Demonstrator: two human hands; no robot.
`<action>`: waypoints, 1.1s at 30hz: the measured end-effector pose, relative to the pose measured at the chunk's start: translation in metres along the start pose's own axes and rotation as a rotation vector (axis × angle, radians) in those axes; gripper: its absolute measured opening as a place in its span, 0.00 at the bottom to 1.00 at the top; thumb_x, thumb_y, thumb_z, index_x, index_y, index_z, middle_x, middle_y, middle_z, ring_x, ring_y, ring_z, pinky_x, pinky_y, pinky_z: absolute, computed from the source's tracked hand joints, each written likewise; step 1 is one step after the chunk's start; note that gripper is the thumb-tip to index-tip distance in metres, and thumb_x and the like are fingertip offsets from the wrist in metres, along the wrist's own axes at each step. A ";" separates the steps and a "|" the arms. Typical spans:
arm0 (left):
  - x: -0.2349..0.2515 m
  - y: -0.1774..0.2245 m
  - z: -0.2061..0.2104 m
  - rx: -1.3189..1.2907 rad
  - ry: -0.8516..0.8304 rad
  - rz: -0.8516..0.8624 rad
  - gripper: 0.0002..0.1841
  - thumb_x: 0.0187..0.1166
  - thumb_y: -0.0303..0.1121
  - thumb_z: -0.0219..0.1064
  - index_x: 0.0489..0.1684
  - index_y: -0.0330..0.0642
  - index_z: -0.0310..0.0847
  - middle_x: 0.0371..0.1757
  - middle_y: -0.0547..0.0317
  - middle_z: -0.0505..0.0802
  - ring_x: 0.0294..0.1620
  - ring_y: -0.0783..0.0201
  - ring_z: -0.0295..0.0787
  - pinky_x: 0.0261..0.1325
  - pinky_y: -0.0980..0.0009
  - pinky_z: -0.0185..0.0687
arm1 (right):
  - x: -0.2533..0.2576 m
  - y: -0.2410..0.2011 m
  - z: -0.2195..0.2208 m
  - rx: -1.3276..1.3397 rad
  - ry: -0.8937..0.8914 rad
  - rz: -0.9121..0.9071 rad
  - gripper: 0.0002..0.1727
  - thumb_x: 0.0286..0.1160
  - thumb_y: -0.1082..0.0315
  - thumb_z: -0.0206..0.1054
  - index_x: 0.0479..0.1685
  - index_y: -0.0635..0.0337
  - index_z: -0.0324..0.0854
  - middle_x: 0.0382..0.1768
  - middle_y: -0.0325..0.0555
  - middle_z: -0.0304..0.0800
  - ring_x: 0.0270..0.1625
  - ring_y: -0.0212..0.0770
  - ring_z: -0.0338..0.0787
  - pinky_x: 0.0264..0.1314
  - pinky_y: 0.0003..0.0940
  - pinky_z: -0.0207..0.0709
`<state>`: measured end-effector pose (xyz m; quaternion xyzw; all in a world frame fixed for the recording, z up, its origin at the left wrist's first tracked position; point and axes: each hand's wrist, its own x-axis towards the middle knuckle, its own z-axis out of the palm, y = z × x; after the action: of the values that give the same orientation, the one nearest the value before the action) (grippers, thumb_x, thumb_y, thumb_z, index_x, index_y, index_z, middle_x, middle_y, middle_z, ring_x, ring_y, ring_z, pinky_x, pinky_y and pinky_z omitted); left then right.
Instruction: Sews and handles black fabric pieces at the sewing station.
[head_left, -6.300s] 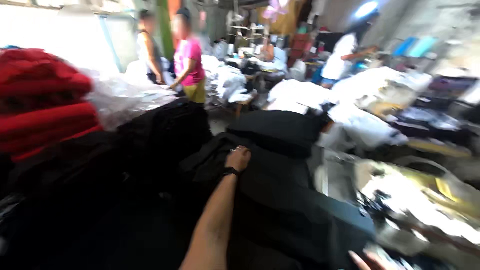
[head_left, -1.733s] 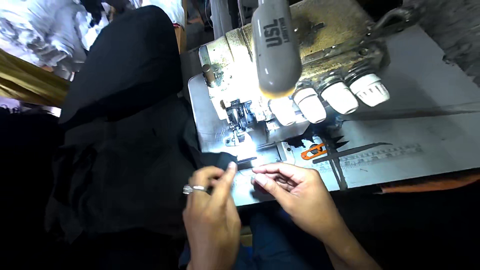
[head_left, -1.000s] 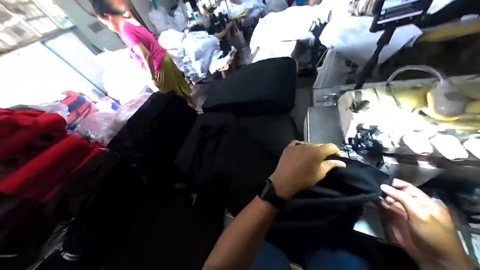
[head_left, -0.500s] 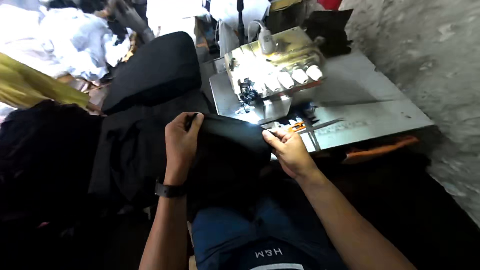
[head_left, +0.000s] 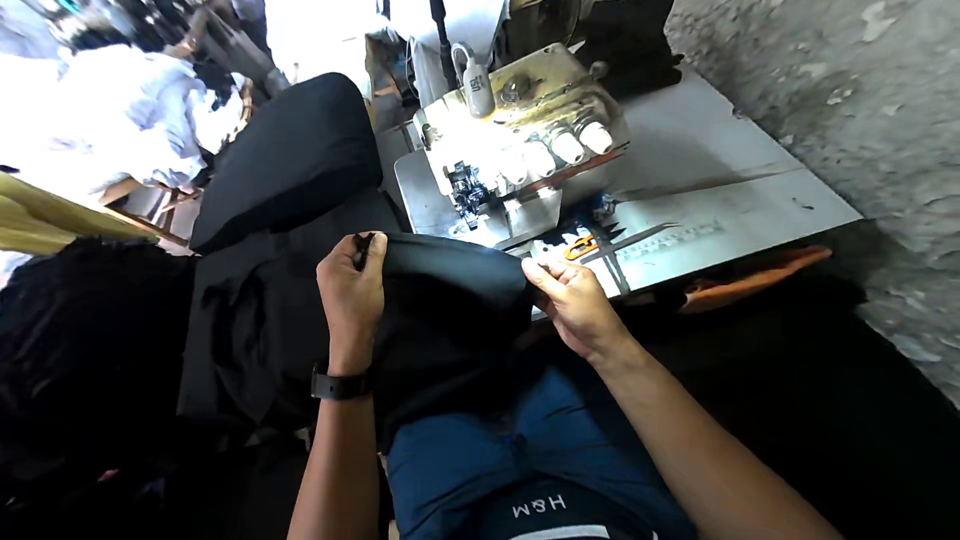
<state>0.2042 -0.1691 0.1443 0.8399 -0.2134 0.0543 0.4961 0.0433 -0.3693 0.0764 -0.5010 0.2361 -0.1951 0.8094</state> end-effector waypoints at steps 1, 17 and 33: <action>0.000 0.001 0.001 0.007 0.006 -0.011 0.08 0.85 0.39 0.68 0.41 0.45 0.88 0.25 0.69 0.88 0.21 0.78 0.78 0.26 0.79 0.74 | 0.000 0.000 -0.001 0.012 0.003 0.000 0.08 0.82 0.72 0.67 0.43 0.67 0.91 0.34 0.48 0.95 0.37 0.36 0.93 0.50 0.33 0.90; 0.000 0.003 0.004 -0.085 -0.010 0.112 0.07 0.84 0.33 0.69 0.48 0.41 0.90 0.41 0.67 0.95 0.39 0.78 0.89 0.47 0.79 0.85 | 0.001 0.003 -0.007 0.014 0.005 0.000 0.11 0.87 0.73 0.61 0.45 0.67 0.89 0.34 0.45 0.93 0.36 0.33 0.91 0.47 0.29 0.87; 0.004 0.002 0.009 -0.072 -0.009 0.127 0.07 0.85 0.33 0.68 0.47 0.41 0.90 0.38 0.69 0.93 0.36 0.81 0.86 0.43 0.82 0.83 | 0.002 -0.004 -0.009 0.114 0.034 0.086 0.19 0.93 0.69 0.50 0.37 0.65 0.84 0.29 0.43 0.89 0.34 0.34 0.91 0.48 0.31 0.88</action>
<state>0.2058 -0.1792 0.1424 0.8066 -0.2702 0.0741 0.5206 0.0392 -0.3785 0.0763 -0.4399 0.2597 -0.1817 0.8403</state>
